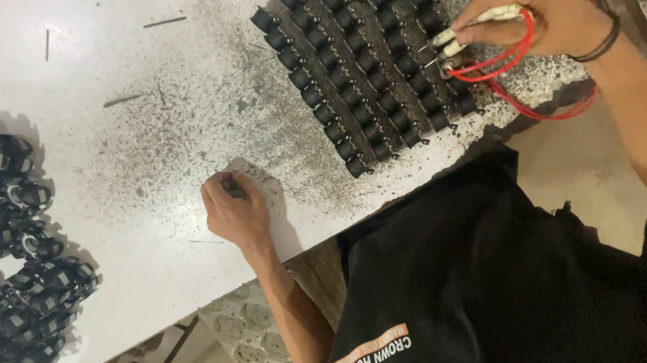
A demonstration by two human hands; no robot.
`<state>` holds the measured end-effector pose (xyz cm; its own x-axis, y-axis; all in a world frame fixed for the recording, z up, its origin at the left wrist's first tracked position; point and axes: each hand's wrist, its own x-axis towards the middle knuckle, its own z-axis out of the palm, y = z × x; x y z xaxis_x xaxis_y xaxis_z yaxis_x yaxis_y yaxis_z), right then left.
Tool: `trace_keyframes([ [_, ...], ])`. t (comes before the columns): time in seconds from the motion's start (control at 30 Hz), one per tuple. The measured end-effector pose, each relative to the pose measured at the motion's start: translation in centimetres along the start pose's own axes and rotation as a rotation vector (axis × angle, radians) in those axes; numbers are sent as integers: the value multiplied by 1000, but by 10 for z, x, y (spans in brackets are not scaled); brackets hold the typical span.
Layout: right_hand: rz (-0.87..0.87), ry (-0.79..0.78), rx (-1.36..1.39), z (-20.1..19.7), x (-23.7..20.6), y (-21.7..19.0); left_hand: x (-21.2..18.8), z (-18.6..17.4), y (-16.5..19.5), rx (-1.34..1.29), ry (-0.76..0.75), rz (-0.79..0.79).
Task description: The person solders wire leads onto rows of small black cylindrical components arranged on a workbench, using a soldering iron and solder wire. They then test the soldered components with a red probe tester, place finished components into a plastic tray, and handle loose parts and wire on the bench.
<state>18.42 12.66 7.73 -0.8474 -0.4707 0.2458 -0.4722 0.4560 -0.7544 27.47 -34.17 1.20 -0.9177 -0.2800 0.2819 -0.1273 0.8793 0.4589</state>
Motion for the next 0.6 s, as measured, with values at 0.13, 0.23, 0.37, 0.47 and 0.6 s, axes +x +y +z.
trace_keyframes([
  [0.13,26,-11,100,13,12,4,4,-1,2,-29,10,-16],
  [0.23,47,-27,83,13,16,0,5,-3,4,-38,34,1],
  [0.37,16,-27,67,1,3,-11,1,-3,2,-23,21,2],
  [0.47,11,-53,-2,-2,-9,-16,-1,-1,-1,-15,-10,-27],
  [0.6,79,-43,58,8,-14,-11,1,-2,1,-34,2,-6],
])
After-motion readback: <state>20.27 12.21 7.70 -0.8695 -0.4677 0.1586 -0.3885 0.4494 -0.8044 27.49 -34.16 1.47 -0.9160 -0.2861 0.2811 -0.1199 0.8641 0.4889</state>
